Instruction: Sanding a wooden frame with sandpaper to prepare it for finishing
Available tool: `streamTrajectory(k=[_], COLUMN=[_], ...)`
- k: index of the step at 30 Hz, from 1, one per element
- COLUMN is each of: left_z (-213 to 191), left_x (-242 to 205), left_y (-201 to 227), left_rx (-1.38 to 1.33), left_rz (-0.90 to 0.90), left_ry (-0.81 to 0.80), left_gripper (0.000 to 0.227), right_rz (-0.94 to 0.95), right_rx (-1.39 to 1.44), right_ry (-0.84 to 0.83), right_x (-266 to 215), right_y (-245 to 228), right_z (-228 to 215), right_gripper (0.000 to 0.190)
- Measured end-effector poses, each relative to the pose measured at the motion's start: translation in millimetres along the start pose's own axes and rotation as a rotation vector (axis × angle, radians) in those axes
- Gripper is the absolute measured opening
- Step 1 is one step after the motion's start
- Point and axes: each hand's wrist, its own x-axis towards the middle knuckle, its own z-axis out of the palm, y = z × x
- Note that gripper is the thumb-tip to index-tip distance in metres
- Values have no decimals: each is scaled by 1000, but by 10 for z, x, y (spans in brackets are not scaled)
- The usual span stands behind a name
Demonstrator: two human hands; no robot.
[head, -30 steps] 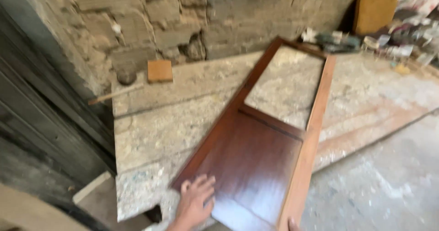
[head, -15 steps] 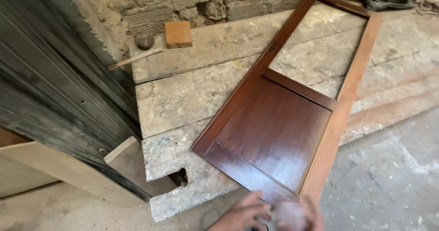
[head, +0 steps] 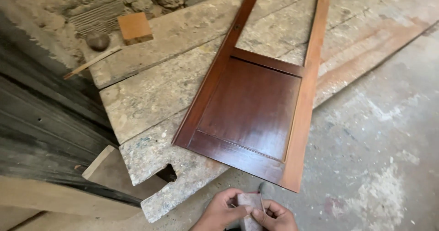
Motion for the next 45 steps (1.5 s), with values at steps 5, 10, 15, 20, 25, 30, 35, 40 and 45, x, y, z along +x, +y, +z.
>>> streamTrajectory(k=[5,10,15,20,25,30,35,40,45], left_z=[-66,189,323,38,63,669,-522,-881,455], left_x=[99,166,372,499,673,867,920,645,836], left_y=[-247,-16,-262,-177,151,-96,-645,-92,-457], left_rx=[-203,-447,-449,-217,910,1261,1926,1142,946], left_rz=[-20,-21,2,296,917,815,552,729,905], left_ry=[175,283,331,632,483,31,576,744,531], left_gripper=[16,17,9,27,30,50,38,31,30], right_rz=[87,4,49,-162,-145,-7,-231,-374,-462], right_rx=[322,290,226,-207,-300,-279,-271,-384,-393], right_ry=[-55,-120,-222,43,250,144,149,190,220], right_x=[-239,-59,234,483,824,988,1213,1224,1053], right_y=[-391,-350,-196,-596,-1388,-1578,-959,-887,-1112], right_z=[281,95,-211,-582,-797,-522,-591,-578,-416], right_gripper=[35,27,16,22,26,76,81,77,72])
